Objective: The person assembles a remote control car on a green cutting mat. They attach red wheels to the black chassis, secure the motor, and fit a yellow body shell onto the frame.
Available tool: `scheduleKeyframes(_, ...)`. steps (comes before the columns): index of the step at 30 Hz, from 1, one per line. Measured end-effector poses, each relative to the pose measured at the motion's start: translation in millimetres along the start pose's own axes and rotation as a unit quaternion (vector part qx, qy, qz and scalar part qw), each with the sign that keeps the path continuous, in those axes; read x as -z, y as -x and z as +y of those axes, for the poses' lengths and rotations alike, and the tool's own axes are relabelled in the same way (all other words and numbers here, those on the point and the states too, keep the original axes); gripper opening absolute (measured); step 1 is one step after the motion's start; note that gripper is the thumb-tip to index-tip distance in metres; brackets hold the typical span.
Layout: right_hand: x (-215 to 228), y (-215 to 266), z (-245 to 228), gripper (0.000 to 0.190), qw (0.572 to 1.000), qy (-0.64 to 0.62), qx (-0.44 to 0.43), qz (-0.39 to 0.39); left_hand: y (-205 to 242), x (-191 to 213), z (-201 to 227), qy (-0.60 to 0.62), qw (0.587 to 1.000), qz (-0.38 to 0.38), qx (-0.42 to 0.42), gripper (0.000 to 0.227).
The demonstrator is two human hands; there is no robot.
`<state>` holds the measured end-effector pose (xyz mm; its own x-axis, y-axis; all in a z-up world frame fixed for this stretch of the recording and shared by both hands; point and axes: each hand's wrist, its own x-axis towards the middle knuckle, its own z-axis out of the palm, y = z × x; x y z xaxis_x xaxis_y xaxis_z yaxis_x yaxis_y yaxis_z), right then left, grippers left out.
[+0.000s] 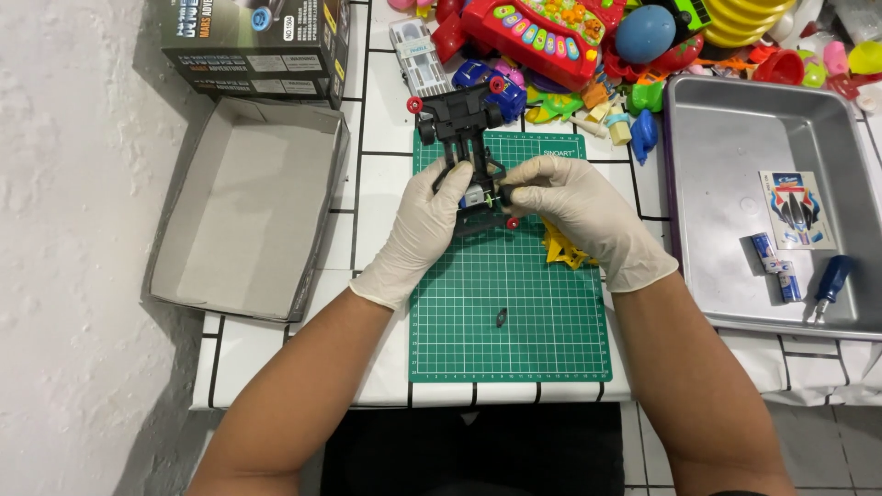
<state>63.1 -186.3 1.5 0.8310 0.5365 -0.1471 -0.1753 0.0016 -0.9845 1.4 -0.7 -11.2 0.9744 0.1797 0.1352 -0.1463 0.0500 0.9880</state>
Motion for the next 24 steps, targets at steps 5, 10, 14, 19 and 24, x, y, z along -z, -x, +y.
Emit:
scheduleKeyframes(5, 0.6, -1.3, 2.0, 0.025, 1.0, 0.006, 0.003, 0.0, 0.5, -0.7, -2.1, -0.005, 1.0, -0.005, -0.007, 0.028)
scheduleKeyframes(10, 0.7, -1.0, 1.2, 0.024, 1.0, 0.012, 0.007, -0.001, 0.8, -0.9, -0.9, -0.008, 1.0, -0.007, -0.009, 0.03)
scheduleKeyframes(14, 2.2, -1.9, 2.0, 0.025, 1.0, 0.018, 0.006, 0.0, 0.6, -2.0, -2.8, -0.005, 1.0, -0.007, -0.012, 0.03)
scheduleKeyframes(19, 1.8, -1.6, 0.4, 0.024, 1.0, 0.031, 0.006, 0.0, 0.4, -3.0, -4.0, -0.01, 1.0, -0.008, -0.014, 0.03)
scheduleKeyframes(24, 1.2, -2.0, 2.5, 0.024, 0.999, 0.034, 0.0, 0.007, 0.1, -3.8, -5.4, -0.009, 1.0, -0.007, -0.01, 0.032)
